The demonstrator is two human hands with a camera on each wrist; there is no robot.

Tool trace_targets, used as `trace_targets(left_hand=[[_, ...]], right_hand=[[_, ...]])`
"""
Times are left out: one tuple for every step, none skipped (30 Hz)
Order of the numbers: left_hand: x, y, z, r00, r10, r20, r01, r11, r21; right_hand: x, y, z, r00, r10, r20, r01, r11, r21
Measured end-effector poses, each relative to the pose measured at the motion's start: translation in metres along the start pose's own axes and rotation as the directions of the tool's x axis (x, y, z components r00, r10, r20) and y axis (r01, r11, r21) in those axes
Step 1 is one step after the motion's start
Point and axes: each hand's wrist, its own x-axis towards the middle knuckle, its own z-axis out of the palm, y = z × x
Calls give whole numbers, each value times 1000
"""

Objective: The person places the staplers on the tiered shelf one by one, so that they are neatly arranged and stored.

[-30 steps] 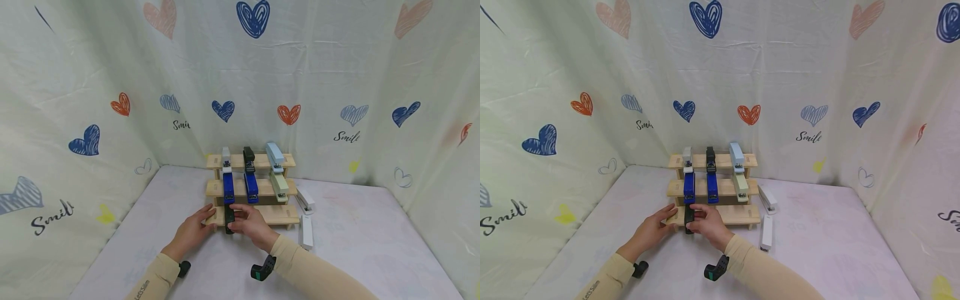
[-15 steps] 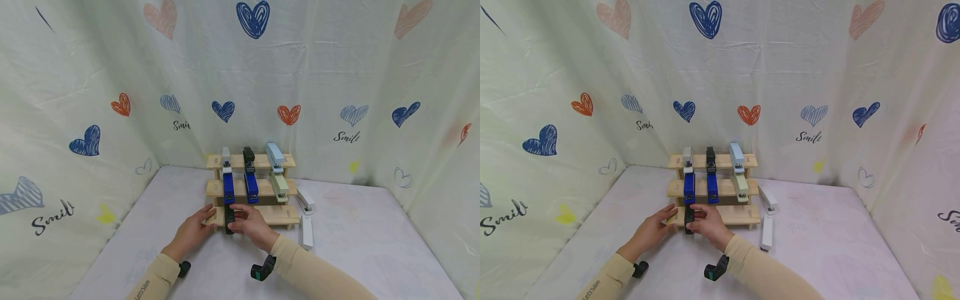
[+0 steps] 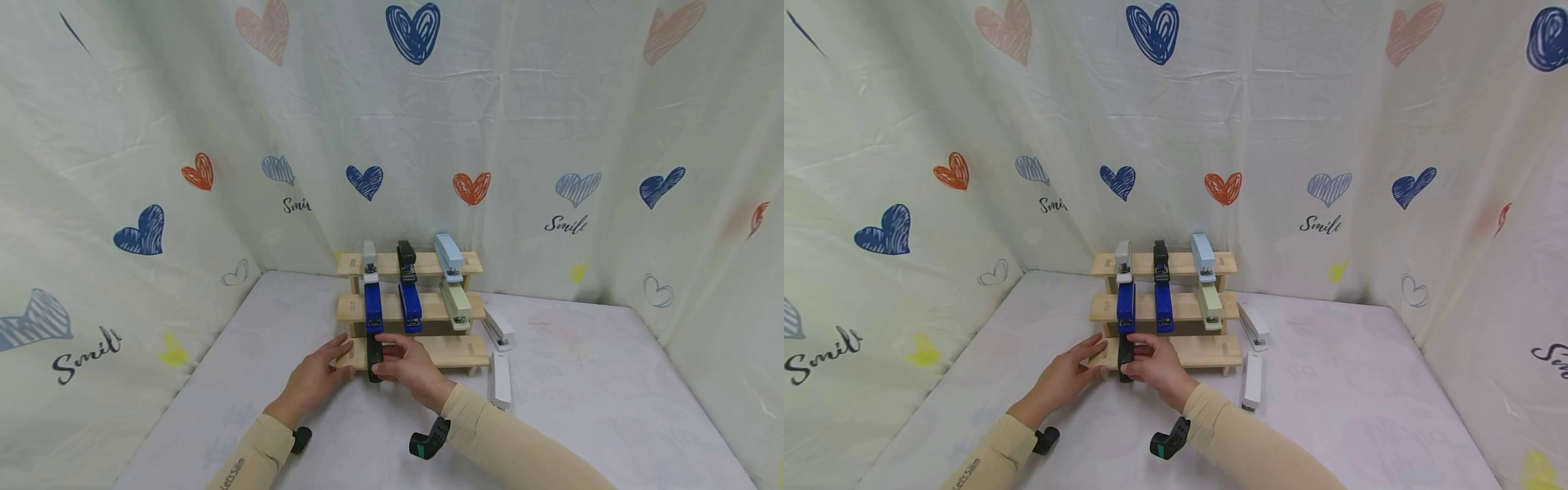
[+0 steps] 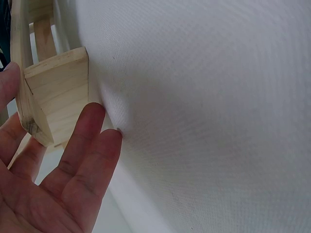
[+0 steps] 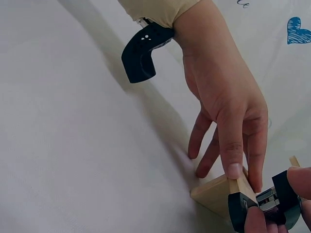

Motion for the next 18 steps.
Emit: trace_targets(left_hand=[[0,0,0,1000,1,-1,-1,1000,3],[0,0,0,1000,3,-3,-3,1000,5],[0,0,-1,1000,4,-5,-4,1000,9],[0,0,-1,1000,3,-7,-3,1000,12],[0,0,-1,1000,1,-10,-1,1000,14],[-1,0,-1,1000,-1,-12,1,1000,15],[-1,0,-2,1000,-3,-15,3,1000,14],[-1,0,-2,1000,-5,-17,6,1000,12],[-1,0,-2,1000,0,-17,0,1000,11],[-1,0,-2,1000,-2,-14,2,1000,6],[-2,0,-2,1000,-3,-11,3,1000,2],[-2,0,-2,1000,-2,-7,2,1000,-2],[-2,0,-1,1000,-1,-6,1,1000,-4],[-2,0,-1,1000,1,-4,-1,1000,-4],[-2,0,0,1000,4,-4,-4,1000,-3],[-2,0,0,1000,-2,-4,2,1000,-4],[-2,0,0,1000,0,-7,0,1000,-2],[-1,0,0,1000,0,-8,0,1000,-1]], right_hand=[[0,0,-1,1000,-1,3,1,1000,-3],[-1,-1,-1,1000,-2,6,2,1000,-6],[-1,-1,-2,1000,-3,10,3,1000,-10],[-2,-2,-2,1000,-1,14,2,1000,-13],[-3,-3,-3,1000,-3,19,4,1000,-18],[-3,-4,-3,1000,-6,23,6,1000,-24],[-4,-5,-3,1000,-10,27,11,999,-30],[-4,-5,-3,1000,-13,28,14,999,-34],[-4,-5,-3,999,-15,29,16,999,-36],[-4,-5,-3,999,-17,28,18,999,-36],[-4,-5,-2,1000,-18,26,19,999,-37],[-4,-4,-2,1000,-19,23,20,999,-37],[-3,-3,-2,1000,-21,19,21,999,-37],[-3,-3,-2,1000,-20,15,20,999,-34],[-3,-2,-2,1000,-20,10,20,999,-32],[-2,-1,-1,1000,-20,6,20,999,-32],[-2,-1,-1,1000,-22,3,22,999,-32],[-1,0,-1,1000,-22,1,22,999,-30]])
